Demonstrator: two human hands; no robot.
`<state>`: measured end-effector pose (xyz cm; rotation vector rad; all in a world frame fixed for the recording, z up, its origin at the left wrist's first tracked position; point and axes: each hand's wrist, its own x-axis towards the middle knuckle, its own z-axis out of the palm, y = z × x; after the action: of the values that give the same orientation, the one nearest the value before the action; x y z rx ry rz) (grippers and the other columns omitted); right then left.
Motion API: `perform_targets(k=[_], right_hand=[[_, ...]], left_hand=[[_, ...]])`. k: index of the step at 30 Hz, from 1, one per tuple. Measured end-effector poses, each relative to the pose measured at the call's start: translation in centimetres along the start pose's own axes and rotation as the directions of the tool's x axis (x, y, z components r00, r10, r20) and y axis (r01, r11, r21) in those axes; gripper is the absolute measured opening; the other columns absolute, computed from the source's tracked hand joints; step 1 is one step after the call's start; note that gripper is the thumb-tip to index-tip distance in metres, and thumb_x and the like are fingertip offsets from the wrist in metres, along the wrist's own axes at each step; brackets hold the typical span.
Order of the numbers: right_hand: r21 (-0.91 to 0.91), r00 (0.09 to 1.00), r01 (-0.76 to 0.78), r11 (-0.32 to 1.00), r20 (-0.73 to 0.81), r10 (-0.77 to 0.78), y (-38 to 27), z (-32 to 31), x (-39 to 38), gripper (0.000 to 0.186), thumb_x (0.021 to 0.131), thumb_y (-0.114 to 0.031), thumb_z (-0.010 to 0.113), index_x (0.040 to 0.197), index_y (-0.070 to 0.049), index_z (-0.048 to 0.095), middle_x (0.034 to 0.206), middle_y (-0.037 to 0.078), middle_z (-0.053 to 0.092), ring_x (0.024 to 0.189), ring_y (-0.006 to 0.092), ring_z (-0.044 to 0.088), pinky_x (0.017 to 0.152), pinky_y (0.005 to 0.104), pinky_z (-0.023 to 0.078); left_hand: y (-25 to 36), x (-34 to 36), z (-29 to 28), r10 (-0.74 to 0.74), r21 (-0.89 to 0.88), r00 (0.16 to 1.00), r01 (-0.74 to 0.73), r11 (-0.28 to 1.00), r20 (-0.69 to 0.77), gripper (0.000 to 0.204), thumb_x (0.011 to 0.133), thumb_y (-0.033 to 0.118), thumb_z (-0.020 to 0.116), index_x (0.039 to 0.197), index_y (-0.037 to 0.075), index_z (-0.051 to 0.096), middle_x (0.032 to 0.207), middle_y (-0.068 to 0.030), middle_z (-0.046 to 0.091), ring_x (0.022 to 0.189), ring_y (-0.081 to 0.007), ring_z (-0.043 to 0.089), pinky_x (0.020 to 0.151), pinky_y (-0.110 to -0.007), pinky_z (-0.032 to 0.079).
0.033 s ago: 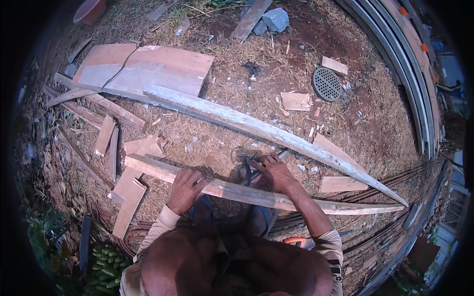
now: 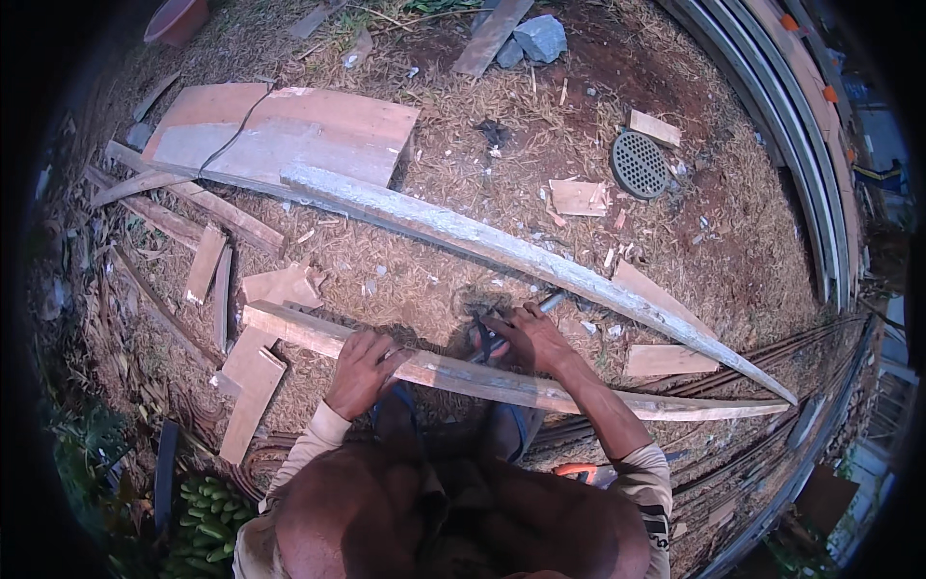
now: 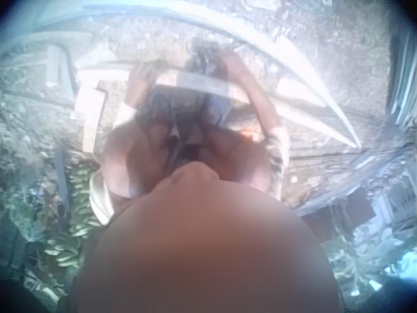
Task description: The person measures a long wooden plank with a tape measure, then uses a hand saw to cut the plank. After cutting, the person uses a hammer to tap and adjust the cut piece and other wood pieces on the ground.
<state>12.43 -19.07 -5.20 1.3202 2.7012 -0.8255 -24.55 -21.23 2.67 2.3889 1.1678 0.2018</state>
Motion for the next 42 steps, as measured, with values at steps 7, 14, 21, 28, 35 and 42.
perform_targets(k=[7,14,21,28,35,42], right_hand=[[0.044,0.988,-0.107,0.993,0.118,0.101,0.4,2.1,0.9,0.067,0.089,-0.032,0.075,0.15,-0.018,0.052,0.116,0.011,0.071,0.115,0.0333,0.064,0.103,0.0479,0.045],[0.097,0.967,-0.191,0.977,-0.15,0.204,2.0,-2.3,1.4,0.05,0.087,-0.023,0.074,0.135,-0.018,0.062,0.101,0.013,0.073,0.101,0.035,0.067,0.091,0.0485,0.052],[0.137,0.934,-0.104,0.985,0.353,0.05,0.9,-4.3,2.0,0.026,0.068,-0.017,0.071,0.092,-0.009,0.076,0.087,0.019,0.072,0.093,0.0413,0.07,0.082,0.0515,0.055],[0.284,0.995,-0.029,0.958,0.098,0.002,0.8,-4.2,1.9,0.075,0.072,0.002,0.063,0.145,-0.012,0.06,0.132,0.022,0.068,0.123,0.0399,0.064,0.104,0.0481,0.054],[0.702,0.968,-0.233,0.673,0.099,0.231,-0.4,-11.9,-2.2,0.052,0.081,0.005,0.063,0.131,-0.007,0.073,0.119,0.02,0.073,0.11,0.0342,0.067,0.092,0.0404,0.054],[0.521,0.914,-0.312,0.795,-0.065,0.401,-2.5,-14.0,-5.4,0.029,0.099,-0.024,0.072,0.123,-0.008,0.076,0.094,0.014,0.069,0.09,0.034,0.069,0.082,0.0425,0.054]], left_hand=[[0.1,-0.1,-0.4,0.001,0.025,1.0,0.0,1.0,-0.022,0.06,0.071,0.016,0.081,0.129,0.02,0.071,0.115,-0.0023,0.062,0.112,-0.0285,0.057,0.1,-0.047,0.045],[0.5,-0.3,-1.6,0.056,0.039,0.996,-0.053,0.998,-0.066,0.063,0.067,0.016,0.081,0.129,0.021,0.072,0.114,-0.0015,0.063,0.109,-0.0282,0.058,0.096,-0.046,0.047],[-0.4,-2.5,0.6,0.078,0.073,0.997,-0.075,0.994,-0.028,0.049,0.083,0.018,0.066,0.132,0.022,0.071,0.116,-0.0031,0.062,0.113,-0.0261,0.058,0.1,-0.045,0.047],[-1.3,-2.2,3.2,0.002,0.072,1.0,-0.001,0.997,-0.013,0.053,0.079,0.018,0.072,0.131,0.022,0.071,0.116,-0.0036,0.062,0.111,-0.0301,0.057,0.098,-0.048,0.046],[-3.5,2.2,4.2,0.007,0.01,1.0,-0.007,1.0,-0.02,0.057,0.074,0.017,0.082,0.131,0.018,0.07,0.12,-0.0065,0.061,0.118,-0.032,0.056,0.106,-0.049,0.043],[-4.6,4.4,3.2,0.045,-0.041,0.999,-0.045,0.998,0.013,0.052,0.074,0.019,0.085,0.124,0.015,0.071,0.122,-0.0082,0.061,0.122,-0.0333,0.056,0.105,-0.05,0.043]])
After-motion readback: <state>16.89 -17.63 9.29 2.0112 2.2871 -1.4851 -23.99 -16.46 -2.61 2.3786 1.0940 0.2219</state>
